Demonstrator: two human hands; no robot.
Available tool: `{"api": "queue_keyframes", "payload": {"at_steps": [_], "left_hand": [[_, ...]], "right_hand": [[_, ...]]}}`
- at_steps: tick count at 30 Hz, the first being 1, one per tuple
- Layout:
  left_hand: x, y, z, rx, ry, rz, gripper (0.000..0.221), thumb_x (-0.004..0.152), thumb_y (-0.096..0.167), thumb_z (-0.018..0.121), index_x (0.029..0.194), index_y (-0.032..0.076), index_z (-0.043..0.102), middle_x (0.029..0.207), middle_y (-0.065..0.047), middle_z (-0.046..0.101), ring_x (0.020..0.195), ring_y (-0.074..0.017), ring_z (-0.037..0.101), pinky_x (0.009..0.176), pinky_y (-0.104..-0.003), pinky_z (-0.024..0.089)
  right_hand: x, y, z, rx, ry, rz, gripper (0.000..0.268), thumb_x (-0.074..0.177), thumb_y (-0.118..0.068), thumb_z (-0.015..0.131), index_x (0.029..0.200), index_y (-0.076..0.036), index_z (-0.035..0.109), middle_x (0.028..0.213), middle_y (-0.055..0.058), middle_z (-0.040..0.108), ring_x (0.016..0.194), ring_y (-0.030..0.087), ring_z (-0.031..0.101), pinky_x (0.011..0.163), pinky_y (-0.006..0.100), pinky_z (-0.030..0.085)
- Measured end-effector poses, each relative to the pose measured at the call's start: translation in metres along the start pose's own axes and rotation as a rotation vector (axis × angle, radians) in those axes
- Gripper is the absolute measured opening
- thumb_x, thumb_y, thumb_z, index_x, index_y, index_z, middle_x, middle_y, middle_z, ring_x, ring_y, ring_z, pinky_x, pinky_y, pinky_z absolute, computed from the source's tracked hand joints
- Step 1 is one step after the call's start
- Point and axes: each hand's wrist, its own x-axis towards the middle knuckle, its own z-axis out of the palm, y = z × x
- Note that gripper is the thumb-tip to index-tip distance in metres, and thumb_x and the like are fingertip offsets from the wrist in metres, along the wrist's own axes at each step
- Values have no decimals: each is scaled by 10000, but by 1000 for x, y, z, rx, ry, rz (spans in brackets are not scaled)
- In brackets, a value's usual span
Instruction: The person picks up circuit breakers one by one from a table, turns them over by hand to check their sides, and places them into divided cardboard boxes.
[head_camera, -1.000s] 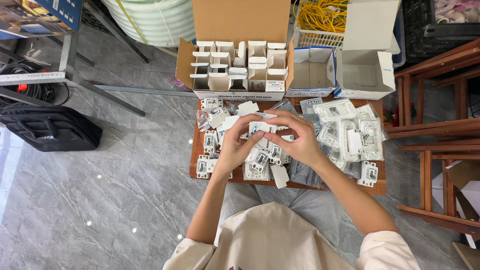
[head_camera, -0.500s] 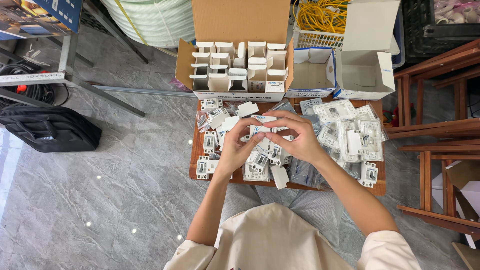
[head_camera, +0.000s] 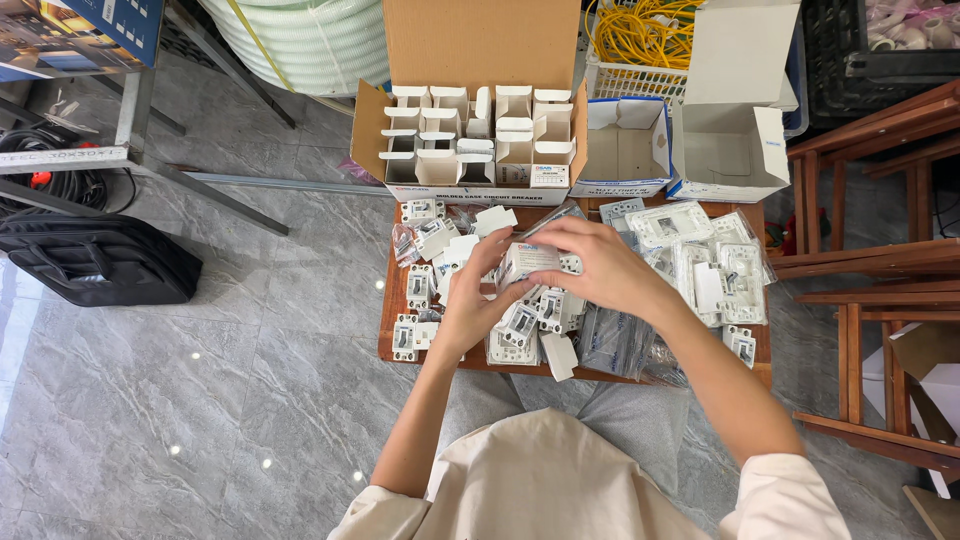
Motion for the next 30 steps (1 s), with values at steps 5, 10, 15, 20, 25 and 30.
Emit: {"api": "queue_keyframes", "payload": {"at_steps": [5,10,15,20,25,30], "left_hand": [[4,-20,0,66,160,153,766,853,59,751,1492,50,329,1472,-235,426,1297,-463,460,992,-606,492],[-1,-28,-9,123,225,114,543,904,55,707,1395,63,475,1377,-152,516,1223,-345,568,980,-505,518],[-2,-32,-12,112,227,64,503,895,74,719,1354,121,519,1309,-53,589,1150,-251,623,929,-405,547],[-1,-33,-14,124,231,49,480,896,81,722,1331,157,533,1267,-5,631,1079,-193,645,875,-345,542],[0,-33,-15,117,233,45,467,896,72,719,1319,150,539,1242,-7,647,1061,-190,650,867,-342,535],[1,-34,-17,121,234,54,464,897,72,718,1316,142,533,1223,-15,658,1048,-198,657,861,-350,532]], "right_hand": [[25,26,-4,-61,58,-45,411,901,-198,715,1255,-14,617,1108,190,647,1036,363,650,933,492,516],[62,75,1,-283,269,-152,427,893,-212,757,1260,-71,590,1141,101,611,1035,316,638,904,442,483],[93,108,15,-408,273,-153,413,892,-267,766,1232,-110,594,1124,53,613,982,265,649,908,410,438],[101,123,23,-467,190,-118,405,899,-299,740,1231,-126,586,1123,43,605,1024,267,655,936,396,409],[107,132,23,-446,163,-77,408,906,-302,737,1240,-120,590,1132,63,610,1021,288,651,939,407,415],[109,132,18,-468,144,-75,397,903,-273,738,1232,-98,601,1136,79,619,1006,301,660,936,419,421]]}}
